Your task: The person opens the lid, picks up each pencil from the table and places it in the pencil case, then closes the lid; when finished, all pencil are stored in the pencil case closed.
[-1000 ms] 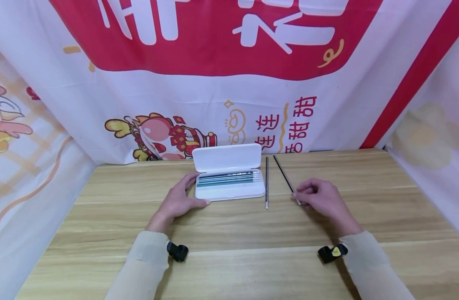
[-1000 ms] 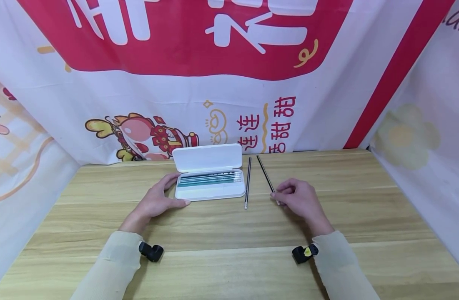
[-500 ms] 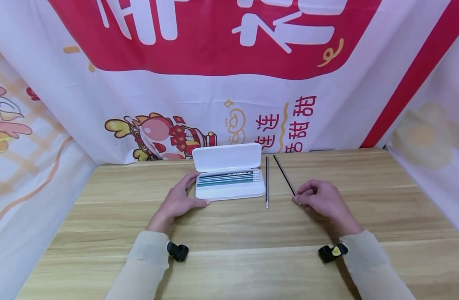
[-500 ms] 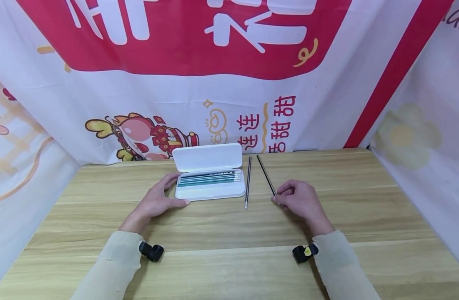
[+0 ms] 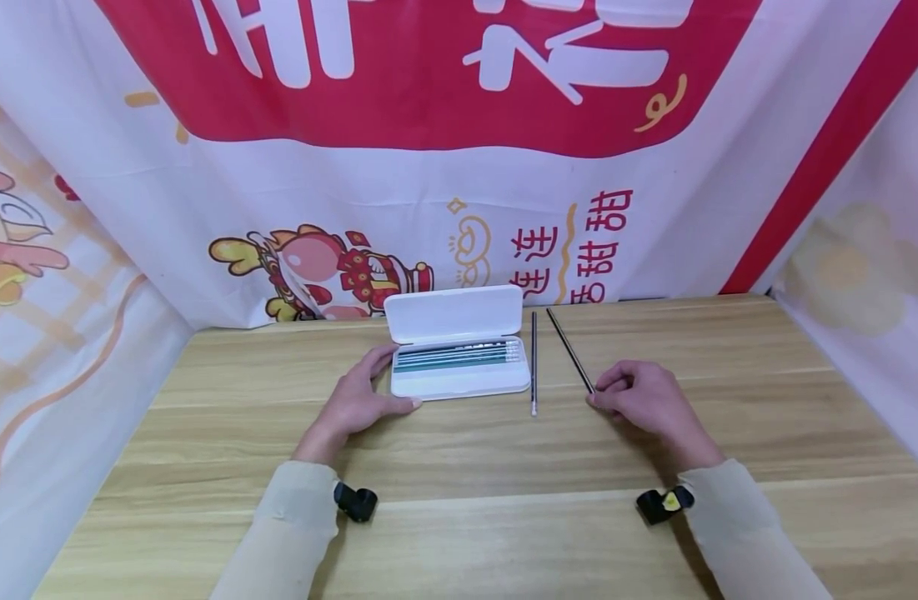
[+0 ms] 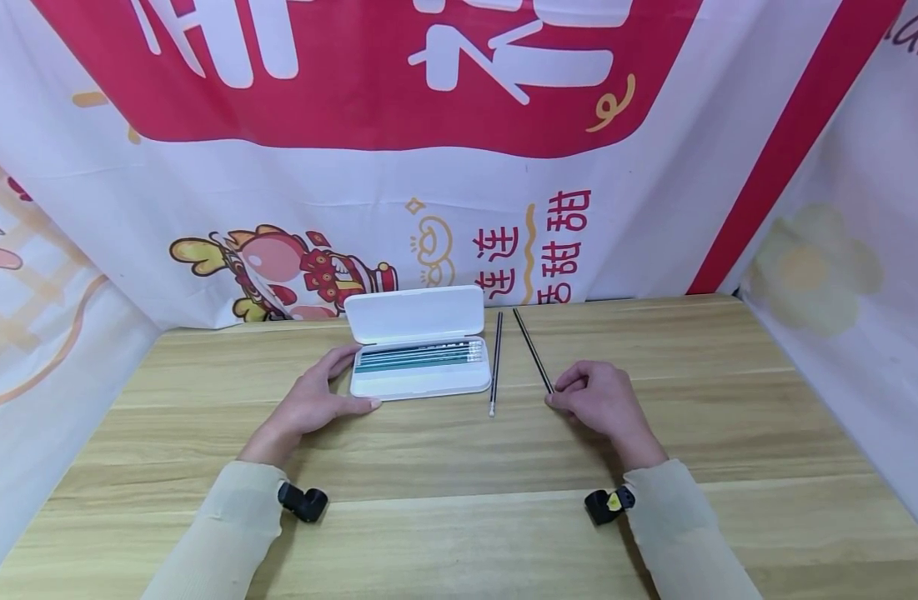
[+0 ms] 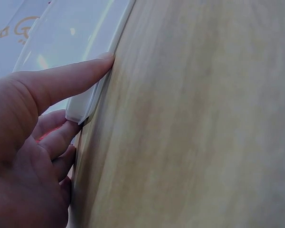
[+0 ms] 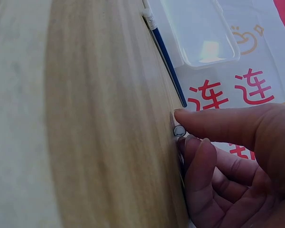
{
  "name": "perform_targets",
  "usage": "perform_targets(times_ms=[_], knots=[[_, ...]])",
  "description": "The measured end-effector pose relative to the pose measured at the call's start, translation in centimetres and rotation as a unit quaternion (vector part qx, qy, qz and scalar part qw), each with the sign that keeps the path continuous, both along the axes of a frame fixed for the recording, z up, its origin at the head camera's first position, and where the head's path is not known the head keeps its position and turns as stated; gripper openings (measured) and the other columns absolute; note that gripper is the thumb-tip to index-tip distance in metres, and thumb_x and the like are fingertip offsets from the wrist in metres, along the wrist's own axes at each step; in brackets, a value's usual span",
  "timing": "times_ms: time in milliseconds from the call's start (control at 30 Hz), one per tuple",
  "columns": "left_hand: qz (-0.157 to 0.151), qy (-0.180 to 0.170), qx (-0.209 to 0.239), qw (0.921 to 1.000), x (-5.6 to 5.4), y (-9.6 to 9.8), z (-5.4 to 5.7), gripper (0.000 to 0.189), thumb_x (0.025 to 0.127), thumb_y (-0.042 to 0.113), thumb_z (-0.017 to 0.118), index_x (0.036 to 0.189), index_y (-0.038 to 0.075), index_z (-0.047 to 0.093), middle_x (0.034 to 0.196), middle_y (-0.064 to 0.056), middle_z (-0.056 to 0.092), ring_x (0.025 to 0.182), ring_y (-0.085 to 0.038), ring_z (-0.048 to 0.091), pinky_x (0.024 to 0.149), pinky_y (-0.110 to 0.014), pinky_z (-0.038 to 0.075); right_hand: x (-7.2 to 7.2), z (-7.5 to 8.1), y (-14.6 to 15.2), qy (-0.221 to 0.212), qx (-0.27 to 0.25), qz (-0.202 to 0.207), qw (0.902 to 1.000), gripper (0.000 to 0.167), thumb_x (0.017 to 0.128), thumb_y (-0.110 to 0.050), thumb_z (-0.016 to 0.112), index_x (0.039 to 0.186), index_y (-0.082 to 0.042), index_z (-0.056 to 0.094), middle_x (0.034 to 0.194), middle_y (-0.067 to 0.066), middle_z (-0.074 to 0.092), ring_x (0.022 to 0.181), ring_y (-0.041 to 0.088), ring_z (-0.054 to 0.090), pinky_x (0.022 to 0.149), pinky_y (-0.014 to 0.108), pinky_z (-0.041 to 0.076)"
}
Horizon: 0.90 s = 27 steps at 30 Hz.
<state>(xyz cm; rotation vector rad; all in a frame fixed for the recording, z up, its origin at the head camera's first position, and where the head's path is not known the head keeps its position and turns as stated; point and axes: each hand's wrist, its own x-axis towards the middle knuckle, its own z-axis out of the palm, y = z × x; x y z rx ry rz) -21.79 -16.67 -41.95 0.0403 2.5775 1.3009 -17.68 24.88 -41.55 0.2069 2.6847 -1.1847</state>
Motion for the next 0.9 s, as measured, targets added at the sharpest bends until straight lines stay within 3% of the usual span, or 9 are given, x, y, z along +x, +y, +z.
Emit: perform_targets(times_ms=[900], knots=[[-0.004,0.005,-0.003,1.0000,-0.12,-0.11,-0.19,0.095,0.088,0.032,0.090,0.167,0.026,0.037,0.176,-0.007,0.037,0.166,-0.037,0.023,0.133,-0.069,0.016,0.07,-0.11,-0.30,0.003,0.020,0.006,0.9998,0.029,0.095,-0.029,0.083,0.110,-0.007,0.073,0.095,0.009,0.072,0.080,0.022,0.064,0.070,0.031,0.053]])
